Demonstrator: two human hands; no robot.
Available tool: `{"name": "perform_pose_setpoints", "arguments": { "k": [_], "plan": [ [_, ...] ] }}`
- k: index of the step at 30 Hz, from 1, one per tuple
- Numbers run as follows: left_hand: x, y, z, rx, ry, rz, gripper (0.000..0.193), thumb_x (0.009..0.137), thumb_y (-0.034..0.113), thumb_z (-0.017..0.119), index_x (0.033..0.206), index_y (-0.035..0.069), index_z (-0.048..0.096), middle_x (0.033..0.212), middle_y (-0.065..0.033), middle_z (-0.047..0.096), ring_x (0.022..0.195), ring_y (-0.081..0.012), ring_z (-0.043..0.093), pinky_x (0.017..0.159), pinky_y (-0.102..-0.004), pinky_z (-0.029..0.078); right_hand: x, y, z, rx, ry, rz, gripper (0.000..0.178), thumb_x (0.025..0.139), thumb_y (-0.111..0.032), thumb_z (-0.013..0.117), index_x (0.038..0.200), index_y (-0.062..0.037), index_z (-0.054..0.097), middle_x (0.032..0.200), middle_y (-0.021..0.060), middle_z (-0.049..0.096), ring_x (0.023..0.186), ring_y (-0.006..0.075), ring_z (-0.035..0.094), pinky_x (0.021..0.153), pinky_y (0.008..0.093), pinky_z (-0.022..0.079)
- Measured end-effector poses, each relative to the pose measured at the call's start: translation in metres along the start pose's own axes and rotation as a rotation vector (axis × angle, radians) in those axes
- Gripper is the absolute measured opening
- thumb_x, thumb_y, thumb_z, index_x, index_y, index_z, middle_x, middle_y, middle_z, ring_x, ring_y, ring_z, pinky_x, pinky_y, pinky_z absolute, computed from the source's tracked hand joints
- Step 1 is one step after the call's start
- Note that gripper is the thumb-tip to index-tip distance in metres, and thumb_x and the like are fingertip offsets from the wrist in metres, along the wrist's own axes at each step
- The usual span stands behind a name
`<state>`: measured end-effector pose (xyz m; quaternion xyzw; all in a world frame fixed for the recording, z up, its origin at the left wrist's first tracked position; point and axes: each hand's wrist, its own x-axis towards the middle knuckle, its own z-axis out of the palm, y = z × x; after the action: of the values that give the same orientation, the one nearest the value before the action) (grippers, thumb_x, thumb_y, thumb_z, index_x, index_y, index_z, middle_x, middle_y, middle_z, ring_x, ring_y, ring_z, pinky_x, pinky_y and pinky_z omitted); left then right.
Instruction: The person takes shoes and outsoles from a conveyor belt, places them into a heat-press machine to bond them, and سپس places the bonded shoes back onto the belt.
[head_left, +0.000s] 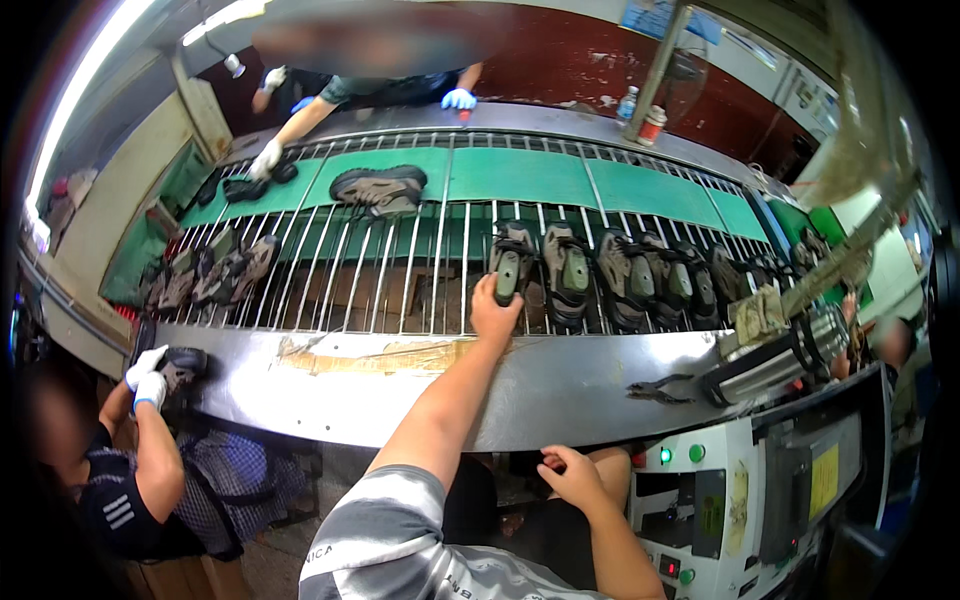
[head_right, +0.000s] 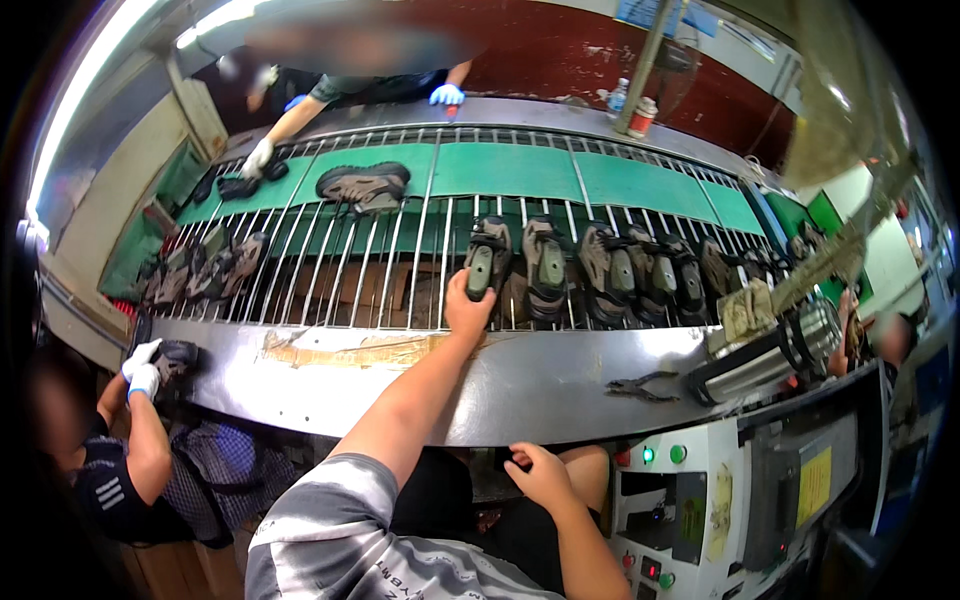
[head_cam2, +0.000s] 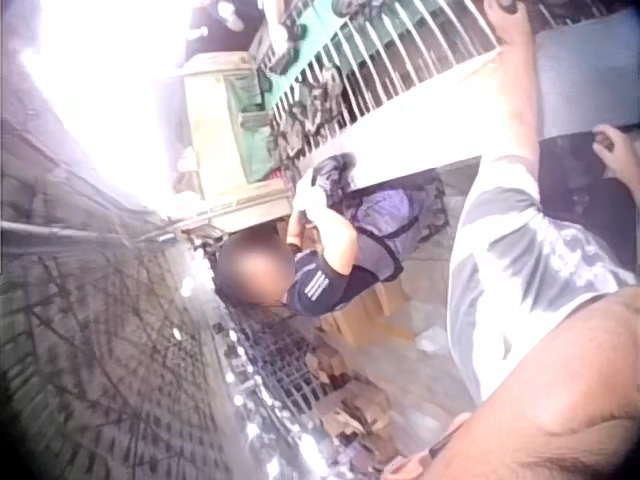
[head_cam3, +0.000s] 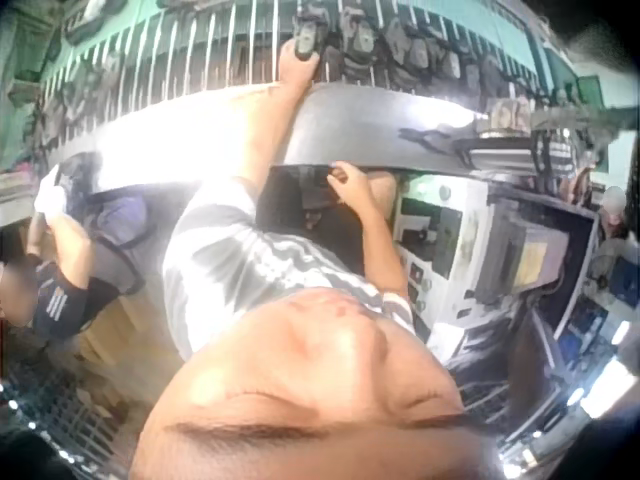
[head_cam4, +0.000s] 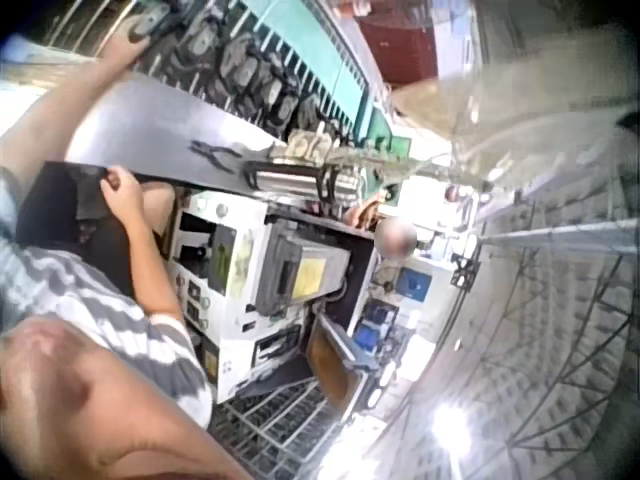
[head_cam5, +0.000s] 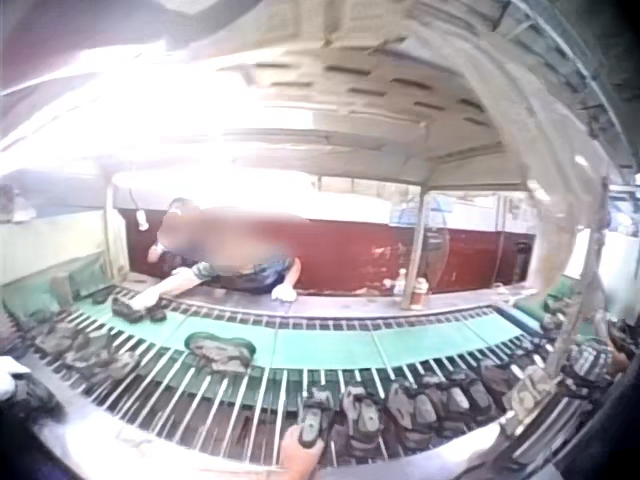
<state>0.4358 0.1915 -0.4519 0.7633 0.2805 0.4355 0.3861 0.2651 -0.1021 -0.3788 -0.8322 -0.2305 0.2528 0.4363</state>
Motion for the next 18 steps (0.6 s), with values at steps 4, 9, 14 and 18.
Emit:
{"name": "perform_pose_setpoints", "arguments": {
  "k": [4, 9, 14, 18],
  "plan": [
    [0.004, 0.001, 0.037, 0.036, 0.091, -0.107, 0.062, 0.071, 0.027, 0.075, 0.125, 0.007, 0.053, 0.128, -0.0162, 0.049, 0.12, -0.0353, 0.046, 0.099, -0.0426, 0.041, 0.1, -0.021, 0.043, -0.211, -0.017, -0.166, 0.028, 0.081, -0.022, 0.066, 0.103, -0.005, 0.065, 0.088, 0.0138, 0.068, 0.081, 0.0298, 0.066, 0.074, 0.0389, 0.053],
    [0.031, -0.009, 0.032, -0.033, -0.112, -0.058, 0.077, 0.066, 0.031, 0.082, 0.125, 0.004, 0.041, 0.123, -0.0175, 0.039, 0.118, -0.0377, 0.037, 0.102, -0.0473, 0.034, 0.204, -0.047, 0.09, -0.616, -0.037, -0.316, 0.02, 0.082, -0.027, 0.06, 0.08, -0.0091, 0.07, 0.076, 0.0165, 0.066, 0.074, 0.0346, 0.065, 0.066, 0.0448, 0.052],
    [0.092, -0.084, -0.027, -0.273, -0.461, 0.125, 0.06, 0.076, 0.041, 0.074, 0.115, 0.001, 0.056, 0.111, -0.0172, 0.058, 0.1, -0.0335, 0.058, 0.091, -0.0404, 0.046, 0.255, -0.037, 0.114, -0.581, 0.15, -0.568, 0.026, 0.077, -0.026, 0.062, 0.059, -0.0074, 0.064, 0.062, 0.0119, 0.062, 0.059, 0.0334, 0.061, 0.056, 0.0458, 0.049],
    [0.192, -0.156, -0.055, 0.138, -0.077, -0.148, 0.037, 0.086, 0.039, 0.061, 0.086, 0.002, 0.064, 0.084, -0.018, 0.066, 0.08, -0.0358, 0.064, 0.072, -0.0462, 0.049, 0.256, -0.039, 0.118, -0.549, 0.223, -0.592, 0.026, 0.076, -0.024, 0.064, 0.055, -0.0092, 0.06, 0.057, 0.0098, 0.058, 0.054, 0.0307, 0.058, 0.051, 0.0431, 0.047]
  ]
}}
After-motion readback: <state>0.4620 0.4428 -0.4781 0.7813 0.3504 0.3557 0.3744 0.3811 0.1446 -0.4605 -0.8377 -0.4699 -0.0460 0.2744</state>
